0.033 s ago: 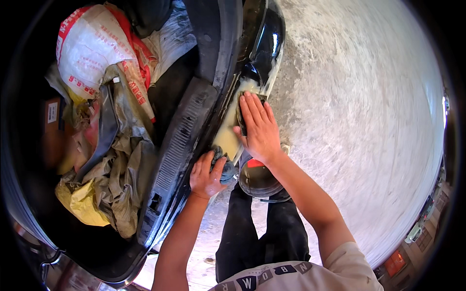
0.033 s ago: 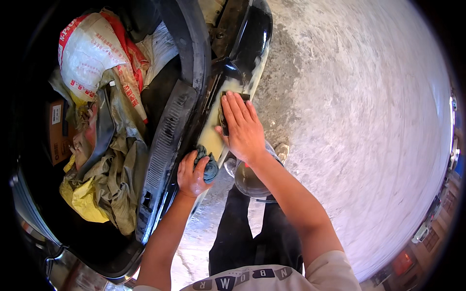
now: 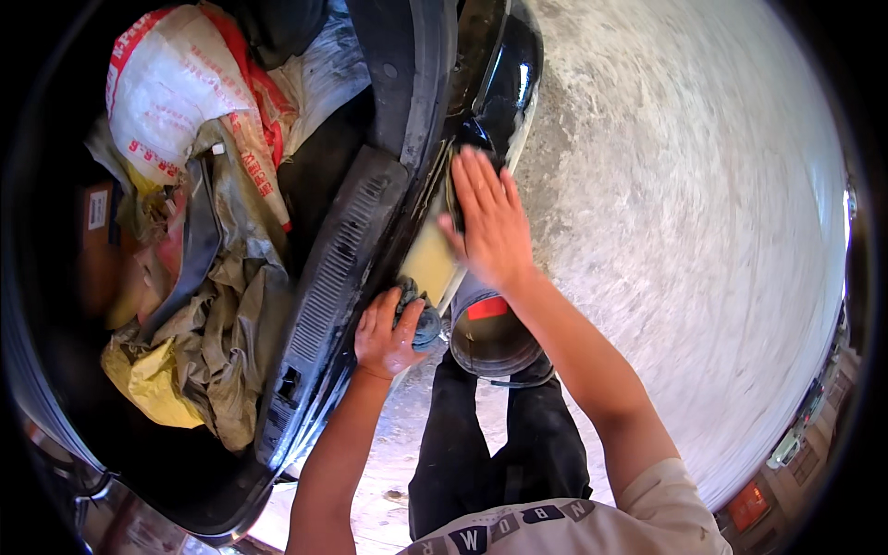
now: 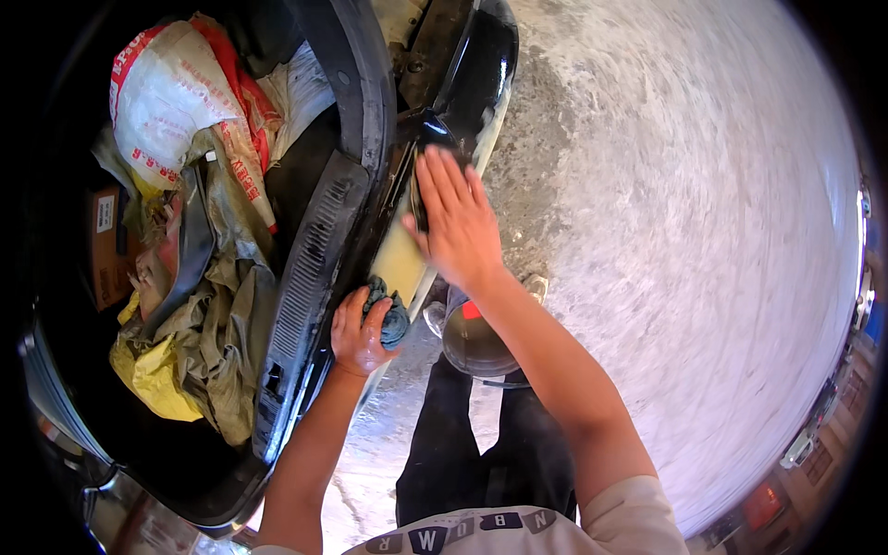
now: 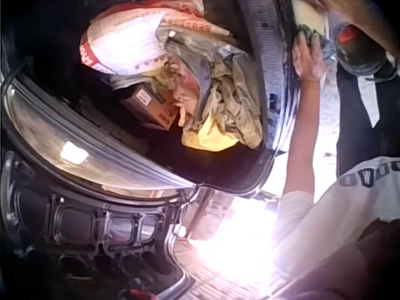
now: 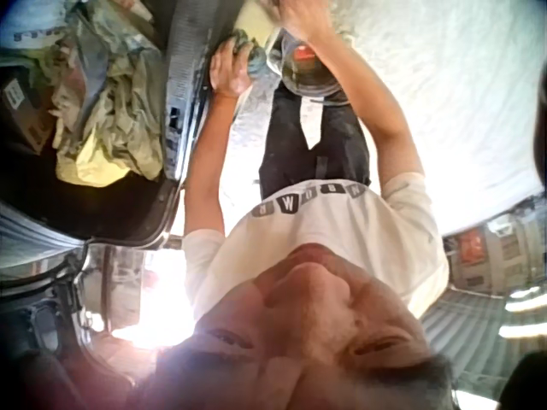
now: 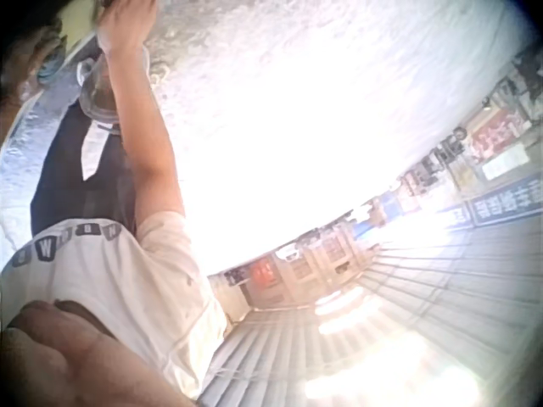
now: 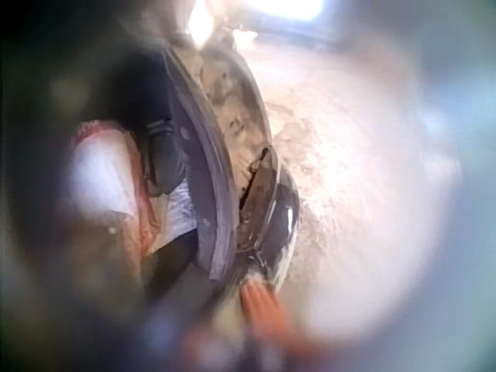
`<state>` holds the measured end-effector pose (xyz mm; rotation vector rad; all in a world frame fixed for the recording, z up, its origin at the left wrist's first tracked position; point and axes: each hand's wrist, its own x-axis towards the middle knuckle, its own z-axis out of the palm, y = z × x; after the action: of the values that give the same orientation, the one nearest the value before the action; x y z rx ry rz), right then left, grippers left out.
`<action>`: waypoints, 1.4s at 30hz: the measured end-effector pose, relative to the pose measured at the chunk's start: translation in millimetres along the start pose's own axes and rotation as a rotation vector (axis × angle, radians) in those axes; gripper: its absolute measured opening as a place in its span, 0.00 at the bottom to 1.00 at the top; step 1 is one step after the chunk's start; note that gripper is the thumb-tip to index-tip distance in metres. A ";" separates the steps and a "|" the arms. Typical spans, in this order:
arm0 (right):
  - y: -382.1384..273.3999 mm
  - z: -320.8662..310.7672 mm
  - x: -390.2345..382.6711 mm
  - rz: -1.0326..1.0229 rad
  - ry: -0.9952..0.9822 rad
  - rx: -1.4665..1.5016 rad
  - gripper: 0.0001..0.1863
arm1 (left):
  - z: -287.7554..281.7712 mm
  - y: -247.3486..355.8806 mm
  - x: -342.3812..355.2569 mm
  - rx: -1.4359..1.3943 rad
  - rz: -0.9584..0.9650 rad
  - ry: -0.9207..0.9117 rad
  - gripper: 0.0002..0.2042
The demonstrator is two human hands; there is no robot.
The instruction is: The person applies a thick white body filler to a black car bumper using a putty knife. They spread the material across the surface, smoothing it out with the tool and their hand, and occasionally wipe the tool with a cloth.
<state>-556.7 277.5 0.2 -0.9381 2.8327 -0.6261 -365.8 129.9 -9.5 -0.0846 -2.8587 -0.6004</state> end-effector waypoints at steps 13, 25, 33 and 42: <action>7.7 3.2 -0.2 -0.017 0.071 0.124 0.39 | 2.1 0.8 -0.8 0.074 0.010 0.031 0.30; 0.1 -7.6 7.9 -0.015 0.062 0.151 0.40 | 3.1 1.5 -3.6 0.130 -0.007 -0.003 0.30; 1.4 -4.0 6.4 0.018 0.081 -0.093 0.39 | 6.4 -1.8 -5.3 0.131 -0.004 0.026 0.30; -3.1 -1.6 5.7 0.044 -0.019 0.051 0.41 | 5.2 -1.4 -4.6 0.123 0.001 0.017 0.31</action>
<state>-560.0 272.5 3.2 -0.8669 2.7982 -0.6769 -362.5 130.7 -15.7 -0.0601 -2.8705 -0.4222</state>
